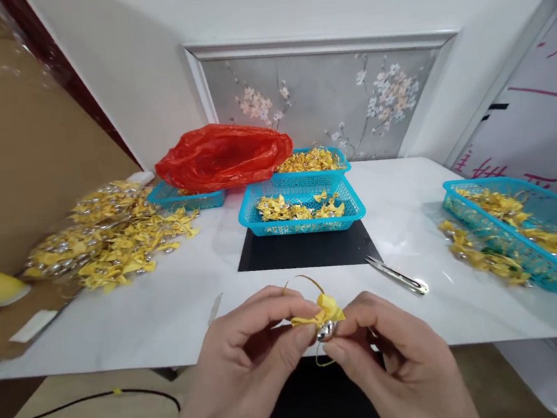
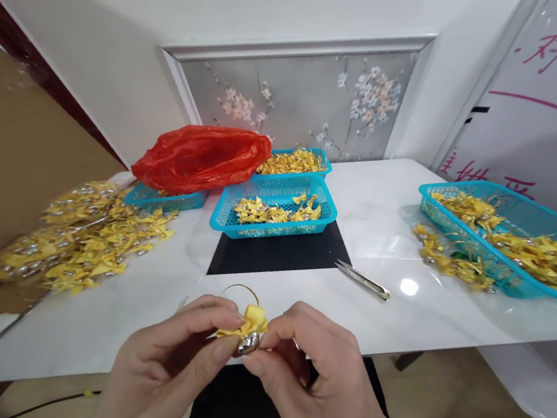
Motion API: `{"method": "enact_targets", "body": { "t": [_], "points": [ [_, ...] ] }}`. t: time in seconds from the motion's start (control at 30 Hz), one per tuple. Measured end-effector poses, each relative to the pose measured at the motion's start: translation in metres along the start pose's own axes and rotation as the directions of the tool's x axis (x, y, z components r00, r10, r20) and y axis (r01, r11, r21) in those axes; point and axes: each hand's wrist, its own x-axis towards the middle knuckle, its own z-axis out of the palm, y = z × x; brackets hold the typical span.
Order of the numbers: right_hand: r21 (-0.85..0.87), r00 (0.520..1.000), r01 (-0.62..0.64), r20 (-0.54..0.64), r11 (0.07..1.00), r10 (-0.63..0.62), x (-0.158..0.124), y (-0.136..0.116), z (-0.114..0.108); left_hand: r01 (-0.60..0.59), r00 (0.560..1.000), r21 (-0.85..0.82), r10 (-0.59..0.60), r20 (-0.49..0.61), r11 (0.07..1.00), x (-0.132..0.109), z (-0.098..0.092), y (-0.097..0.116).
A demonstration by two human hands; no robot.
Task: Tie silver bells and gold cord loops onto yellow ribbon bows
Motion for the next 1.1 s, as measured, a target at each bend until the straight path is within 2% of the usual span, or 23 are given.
{"method": "enact_targets", "body": {
  "t": [0.07,0.13,0.2,0.27,0.3,0.33,0.43,0.53,0.6,0.67,0.77,0.83,0.93,1.03,1.1],
  "points": [
    [0.033,0.998,-0.057,-0.002,0.998,0.057,0.002,0.002,-0.003,0.03,0.999,-0.047,-0.029,0.016,0.998,0.001,-0.004,-0.003],
    [0.113,0.985,-0.167,0.059,0.979,0.162,0.004,0.005,-0.003,0.047,0.998,-0.076,-0.044,0.04,0.996,0.002,-0.007,-0.005],
    [0.229,0.933,-0.318,0.248,0.92,0.26,0.007,0.008,-0.002,0.057,0.997,-0.091,-0.052,0.061,0.994,0.002,-0.009,-0.006],
    [0.306,0.852,-0.439,0.44,0.845,0.283,0.008,0.011,0.001,0.067,0.996,-0.097,-0.061,0.063,0.993,0.002,-0.009,-0.005],
    [0.319,0.827,-0.467,0.489,0.825,0.278,0.009,0.011,0.001,0.071,0.996,-0.095,-0.066,0.053,0.993,0.002,-0.009,-0.004],
    [0.322,0.825,-0.466,0.495,0.824,0.273,0.009,0.011,0.001,0.072,0.997,-0.086,-0.069,0.04,0.994,0.002,-0.009,-0.003],
    [0.285,0.918,-0.31,0.337,0.907,0.208,0.011,0.008,-0.003,0.041,0.999,-0.046,-0.04,0.036,0.998,0.002,-0.009,-0.001],
    [0.138,0.986,-0.029,0.169,0.99,0.005,0.014,0.004,-0.009,0.013,0.996,-0.049,-0.008,0.088,0.999,0.002,-0.009,0.0],
    [0.011,0.981,0.158,0.109,0.987,-0.158,0.016,0.004,-0.009,0.037,0.992,-0.075,-0.028,0.12,0.996,0.003,-0.008,0.0],
    [-0.07,0.958,0.283,0.077,0.957,-0.277,0.018,0.005,-0.006,0.092,0.986,-0.114,-0.074,0.15,0.989,0.003,-0.007,-0.001],
    [-0.092,0.946,0.324,0.06,0.942,-0.319,0.021,0.007,-0.001,0.174,0.972,-0.188,-0.138,0.189,0.967,0.004,-0.005,-0.003],
    [-0.073,0.96,0.275,0.069,0.959,-0.27,0.022,0.009,0.0,0.2,0.97,-0.221,-0.16,0.185,0.955,0.004,-0.005,-0.004],
    [0.031,0.992,0.058,0.113,0.998,-0.061,0.022,0.01,-0.004,0.195,0.975,-0.224,-0.165,0.148,0.955,0.004,-0.006,-0.006],
    [0.18,0.97,-0.173,0.204,0.968,0.135,0.018,0.01,-0.011,0.172,0.979,-0.19,-0.147,0.14,0.967,0.004,-0.006,-0.005],
    [0.19,0.96,-0.205,0.229,0.96,0.159,0.014,0.006,-0.013,0.157,0.981,-0.166,-0.134,0.14,0.974,0.005,-0.005,-0.003]
  ]
}}
